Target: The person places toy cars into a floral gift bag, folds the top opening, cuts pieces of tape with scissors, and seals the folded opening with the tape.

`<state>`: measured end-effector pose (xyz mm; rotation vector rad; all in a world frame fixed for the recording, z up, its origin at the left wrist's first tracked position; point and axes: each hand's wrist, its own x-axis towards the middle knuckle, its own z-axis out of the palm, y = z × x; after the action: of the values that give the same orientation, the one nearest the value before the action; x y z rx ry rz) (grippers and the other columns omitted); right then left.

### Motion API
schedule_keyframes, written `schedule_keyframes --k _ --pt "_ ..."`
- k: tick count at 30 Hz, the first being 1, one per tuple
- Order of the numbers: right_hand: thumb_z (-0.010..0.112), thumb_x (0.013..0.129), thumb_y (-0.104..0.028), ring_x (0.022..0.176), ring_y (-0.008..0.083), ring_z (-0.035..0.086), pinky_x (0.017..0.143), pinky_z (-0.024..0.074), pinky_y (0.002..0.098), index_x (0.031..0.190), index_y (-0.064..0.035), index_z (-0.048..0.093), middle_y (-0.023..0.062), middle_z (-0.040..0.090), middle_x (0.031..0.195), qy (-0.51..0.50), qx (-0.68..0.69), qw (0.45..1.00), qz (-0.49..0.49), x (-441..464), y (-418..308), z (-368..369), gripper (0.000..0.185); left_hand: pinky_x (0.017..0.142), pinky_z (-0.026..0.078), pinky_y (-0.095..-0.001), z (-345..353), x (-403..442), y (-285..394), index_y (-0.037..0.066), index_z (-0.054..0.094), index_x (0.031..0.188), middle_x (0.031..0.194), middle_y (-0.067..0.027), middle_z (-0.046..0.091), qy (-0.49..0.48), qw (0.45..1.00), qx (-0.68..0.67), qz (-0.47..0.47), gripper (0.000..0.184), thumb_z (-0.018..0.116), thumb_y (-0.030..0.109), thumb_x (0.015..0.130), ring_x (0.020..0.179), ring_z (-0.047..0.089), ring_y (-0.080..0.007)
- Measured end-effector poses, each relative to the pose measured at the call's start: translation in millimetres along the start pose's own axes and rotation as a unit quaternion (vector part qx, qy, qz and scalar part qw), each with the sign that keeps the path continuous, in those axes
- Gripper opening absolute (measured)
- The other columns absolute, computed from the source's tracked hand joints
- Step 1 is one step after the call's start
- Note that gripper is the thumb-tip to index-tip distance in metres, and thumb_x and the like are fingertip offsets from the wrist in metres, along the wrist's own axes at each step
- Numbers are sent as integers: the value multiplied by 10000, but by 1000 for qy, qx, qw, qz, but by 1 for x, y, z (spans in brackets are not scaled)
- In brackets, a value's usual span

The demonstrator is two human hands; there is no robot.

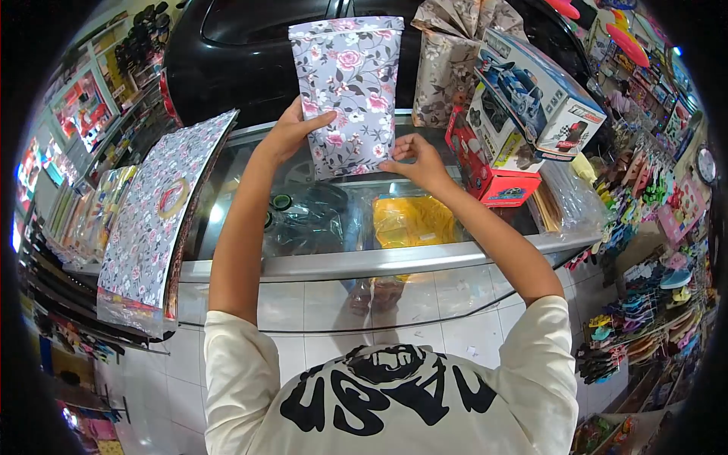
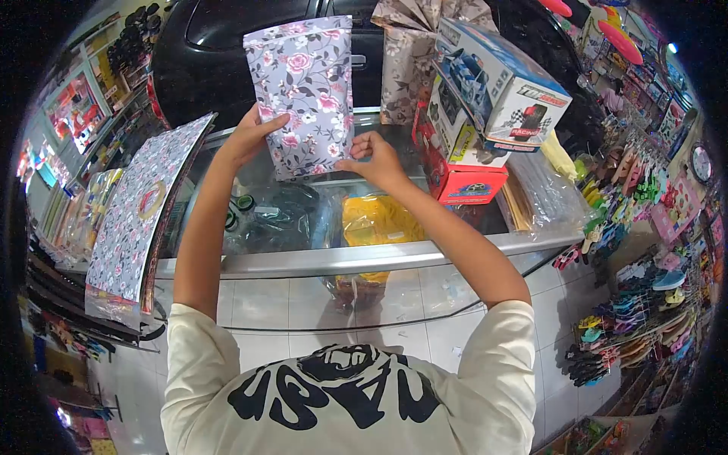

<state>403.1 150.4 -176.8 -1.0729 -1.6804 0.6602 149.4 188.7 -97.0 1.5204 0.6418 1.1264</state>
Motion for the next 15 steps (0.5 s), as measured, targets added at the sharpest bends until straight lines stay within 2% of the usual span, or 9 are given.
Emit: schedule_keyframes --k 4,5,7,8,10,12,13,15 --pt "848 639 -168 782 111 552 745 469 240 1020 -9 510 35 585 858 6 6 1000 14 -2 6 4 534 991 347 -340 6 -5 6 24 406 1259 1237 -93 515 11 1000 4 -10 659 775 144 726 1141 482 -191" --pt "853 626 -188 774 115 560 733 475 249 1018 -5 512 47 595 851 10 -3 1000 -1 -3 8 6 551 998 342 -349 8 -2 4 24 408 1253 1257 -106 498 50 994 48 84 671 779 144 707 1151 477 -211" --pt "864 601 -228 759 122 576 709 488 267 1014 1 516 71 613 835 21 -21 999 -30 -6 11 9 587 1010 333 -367 20 6 5 23 411 1240 1297 -133 465 125 945 134 270 695 787 144 668 1170 467 -250" --pt "859 608 -224 751 123 576 707 487 268 1008 -3 514 70 612 832 19 -17 999 -35 -7 12 8 573 1018 326 -390 24 9 9 21 412 1235 1294 -148 459 171 885 252 353 706 785 152 650 1172 462 -274" --pt "850 622 -216 736 123 575 702 487 271 997 -12 511 68 609 826 14 -9 999 -47 -8 11 9 546 1033 311 -434 50 0 49 19 414 1227 1287 -177 448 249 694 466 489 729 781 169 615 1178 453 -322" --pt "829 655 -202 707 140 579 697 487 275 965 -13 507 59 600 810 -5 -1 1000 -19 -10 6 8 484 1020 314 -465 93 -8 70 -18 387 1225 1289 -207 449 234 594 534 555 738 773 175 626 1160 468 -367" --pt "824 661 -200 700 146 580 694 488 278 963 -14 508 58 598 805 -10 -10 1000 -18 -11 0 7 475 1012 309 -508 107 -10 74 9 376 1261 1276 -208 464 203 595 534 565 752 758 180 637 1173 465 -361" --pt "816 670 -203 694 158 581 693 487 289 971 -15 510 59 592 794 -11 -22 1000 -18 -15 0 9 468 996 340 -495 116 0 67 39 343 1301 1263 -211 479 149 663 555 481 772 746 174 656 1139 499 -362"
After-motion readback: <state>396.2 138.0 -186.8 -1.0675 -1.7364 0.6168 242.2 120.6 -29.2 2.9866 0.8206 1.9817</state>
